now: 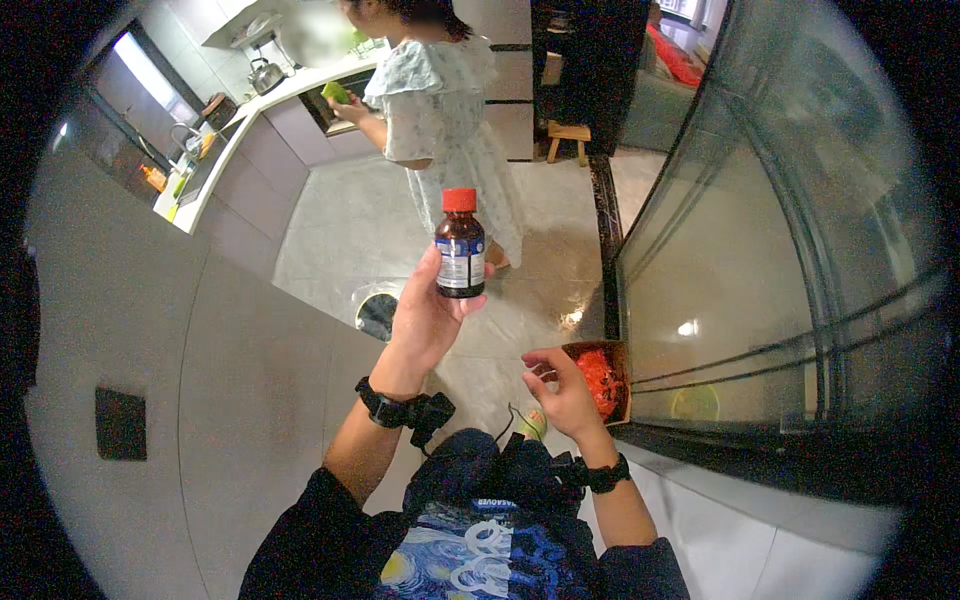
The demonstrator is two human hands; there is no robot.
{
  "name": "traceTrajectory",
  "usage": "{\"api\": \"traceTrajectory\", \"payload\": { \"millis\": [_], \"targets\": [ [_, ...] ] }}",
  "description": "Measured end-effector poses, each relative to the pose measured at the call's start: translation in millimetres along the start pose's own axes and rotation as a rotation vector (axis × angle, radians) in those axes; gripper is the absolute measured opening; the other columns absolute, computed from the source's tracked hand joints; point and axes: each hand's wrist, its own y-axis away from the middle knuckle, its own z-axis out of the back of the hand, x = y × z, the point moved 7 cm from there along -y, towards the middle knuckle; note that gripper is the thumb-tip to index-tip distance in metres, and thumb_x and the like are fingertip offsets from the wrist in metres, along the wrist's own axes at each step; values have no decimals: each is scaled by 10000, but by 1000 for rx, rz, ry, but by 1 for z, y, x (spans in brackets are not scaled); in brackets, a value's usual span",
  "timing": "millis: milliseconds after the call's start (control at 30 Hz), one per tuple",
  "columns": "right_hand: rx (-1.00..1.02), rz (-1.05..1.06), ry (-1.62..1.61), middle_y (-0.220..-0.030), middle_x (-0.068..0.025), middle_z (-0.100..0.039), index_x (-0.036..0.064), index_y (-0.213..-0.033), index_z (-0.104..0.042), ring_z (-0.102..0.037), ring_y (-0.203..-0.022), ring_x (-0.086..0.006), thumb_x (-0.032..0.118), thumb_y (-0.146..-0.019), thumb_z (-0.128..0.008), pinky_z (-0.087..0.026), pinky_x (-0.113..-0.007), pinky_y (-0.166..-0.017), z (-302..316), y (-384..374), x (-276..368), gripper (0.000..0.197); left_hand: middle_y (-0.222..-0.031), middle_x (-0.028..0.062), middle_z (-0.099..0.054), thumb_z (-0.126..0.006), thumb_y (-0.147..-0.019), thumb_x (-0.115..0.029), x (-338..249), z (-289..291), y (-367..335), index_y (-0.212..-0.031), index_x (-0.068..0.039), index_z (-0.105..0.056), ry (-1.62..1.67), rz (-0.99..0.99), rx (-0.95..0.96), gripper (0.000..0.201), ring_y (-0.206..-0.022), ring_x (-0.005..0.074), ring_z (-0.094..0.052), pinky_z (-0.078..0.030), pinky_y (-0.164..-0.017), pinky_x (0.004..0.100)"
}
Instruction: Cleaning a small brush at the bathroom sink, wiping the mirror, and then wiping a bottle with a tissue in the kitchen.
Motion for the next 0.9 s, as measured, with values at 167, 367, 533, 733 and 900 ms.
{"api": "traceTrajectory", "payload": {
  "millis": [167,367,533,733,900],
  "targets": [
    [67,-94,-11,-977,-53,-602,39,-1047,-570,-569,-855,-146,111,-836,-621,-454,-279,-758,23,-40,-25,229,-1059,80,-600,-463,-934,-374,3,9,-46,-1207,-76,-462,49,8,-41,405,-925,206,-627,-564,-662,302],
    [49,-131,24,-948,-61,-611,17,-1033,-575,-572,-862,-138,103,-842,-601,-456,-258,-751,26,-73,-64,211,-1097,75,-613,-379,-937,-489,9,44,-80,-1197,-122,-510,322,96,40,469,-866,207,-645,-550,-634,313],
    [13,-193,38,-941,-71,-618,4,-1026,-575,-580,-864,-145,112,-849,-594,-458,-264,-776,3,-102,-70,208,-1085,61,-625,-370,-925,-531,-5,82,-108,-1197,-131,-522,397,92,78,507,-860,204,-645,-538,-637,319],
    [13,-195,169,-954,-103,-626,-6,-1052,-578,-585,-888,-155,134,-854,-590,-458,-277,-800,-20,-176,-80,243,-1068,78,-616,-343,-948,-497,-44,128,-180,-1201,-123,-510,345,123,57,481,-822,160,-591,-486,-657,286],
    [-19,-293,138,-920,-69,-617,-10,-1061,-581,-569,-811,-135,145,-855,-597,-465,-271,-744,-28,-253,-75,259,-1060,76,-602,-362,-947,-477,-81,150,-250,-1187,-139,-506,381,125,46,438,-803,174,-541,-442,-637,288]
  ]
}}
